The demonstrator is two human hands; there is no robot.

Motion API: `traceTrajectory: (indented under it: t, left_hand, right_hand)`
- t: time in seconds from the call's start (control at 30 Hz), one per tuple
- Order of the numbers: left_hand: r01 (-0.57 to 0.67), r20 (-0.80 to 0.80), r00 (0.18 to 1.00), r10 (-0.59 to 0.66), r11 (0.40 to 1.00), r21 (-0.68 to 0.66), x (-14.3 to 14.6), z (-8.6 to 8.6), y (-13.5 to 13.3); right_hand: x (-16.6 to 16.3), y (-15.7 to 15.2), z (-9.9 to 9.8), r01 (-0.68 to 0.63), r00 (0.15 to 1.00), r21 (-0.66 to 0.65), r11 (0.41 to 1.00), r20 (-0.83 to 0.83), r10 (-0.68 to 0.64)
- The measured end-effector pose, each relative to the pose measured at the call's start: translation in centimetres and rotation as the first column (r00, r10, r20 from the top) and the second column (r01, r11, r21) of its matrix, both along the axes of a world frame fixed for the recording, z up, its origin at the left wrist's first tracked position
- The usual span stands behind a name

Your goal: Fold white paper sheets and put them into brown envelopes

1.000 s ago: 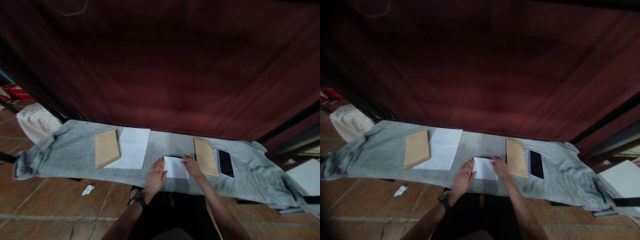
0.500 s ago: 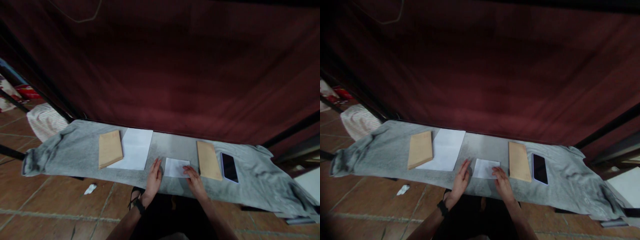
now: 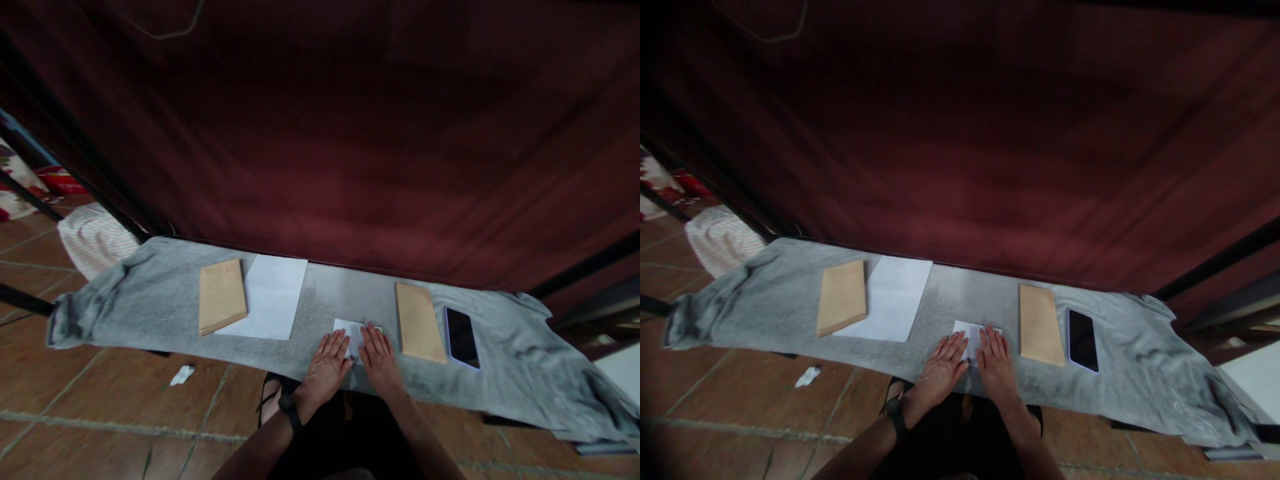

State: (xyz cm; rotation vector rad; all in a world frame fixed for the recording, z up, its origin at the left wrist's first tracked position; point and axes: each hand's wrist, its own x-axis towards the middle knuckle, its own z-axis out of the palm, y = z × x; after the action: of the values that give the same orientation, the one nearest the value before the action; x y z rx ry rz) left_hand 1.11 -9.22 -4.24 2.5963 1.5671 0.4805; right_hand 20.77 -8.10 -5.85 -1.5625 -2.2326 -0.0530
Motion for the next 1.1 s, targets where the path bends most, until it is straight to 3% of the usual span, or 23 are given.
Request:
traceTrajectory:
  t: [0.23, 0.33, 0.4, 0.5, 0.57, 0.63, 0.73, 0.8, 0.93, 1.1]
  left_hand:
    - [-0.083, 0.054, 0.995, 0.084, 0.996, -0.016, -4.2, 0.6, 1.3]
    - [-0.313, 0.118, 0.945, 0.305, 0.948, 0.050, -8.9, 1.4, 2.7]
    - [-0.534, 0.175, 0.838, 0.517, 0.843, 0.068, -12.9, 2.3, 3.9]
    - [-0.801, 0.219, 0.594, 0.774, 0.596, 0.065, -19.0, 3.6, 5.4]
    - [-0.893, 0.215, 0.446, 0.869, 0.450, 0.031, -22.2, 4.1, 6.0]
    - [-0.924, 0.168, 0.368, 0.915, 0.380, -0.048, -24.5, 4.2, 6.1]
    - [-0.919, 0.078, 0.357, 0.931, 0.365, -0.150, -26.2, 3.7, 6.1]
    - [-0.928, 0.067, 0.336, 0.940, 0.342, -0.150, -26.5, 3.3, 6.1]
    - [-0.953, 0.115, 0.264, 0.958, 0.277, -0.126, -26.6, 3.2, 6.2]
    - [-0.937, 0.248, 0.212, 0.945, 0.268, -0.223, -26.9, 4.1, 5.9]
  right_hand:
    - [-0.8, -0.4, -1.4, 0.031, 0.986, 0.043, 0.999, 0.164, -0.038]
    - [-0.5, -0.3, -1.8, 0.039, 0.989, 0.053, 0.998, 0.142, -0.047]
    - [-0.5, -0.3, -1.9, 0.045, 0.989, 0.048, 0.998, 0.136, -0.051]
    - [-0.6, -0.3, -1.9, 0.050, 0.988, 0.035, 0.998, 0.144, -0.054]
    - [-0.7, -0.4, -1.7, 0.052, 0.988, 0.033, 0.998, 0.146, -0.056]
    - [-0.7, -0.4, -1.6, 0.053, 0.988, 0.034, 0.998, 0.142, -0.057]
    - [-0.7, -0.4, -1.5, 0.056, 0.989, 0.030, 0.998, 0.132, -0.059]
    - [-0.7, -0.4, -1.5, 0.058, 0.991, 0.026, 0.998, 0.123, -0.061]
    - [-0.6, -0.3, -1.8, 0.060, 0.992, 0.021, 0.998, 0.111, -0.062]
    - [-0.7, -0.3, -1.7, 0.066, 0.991, 0.008, 0.998, 0.113, -0.066]
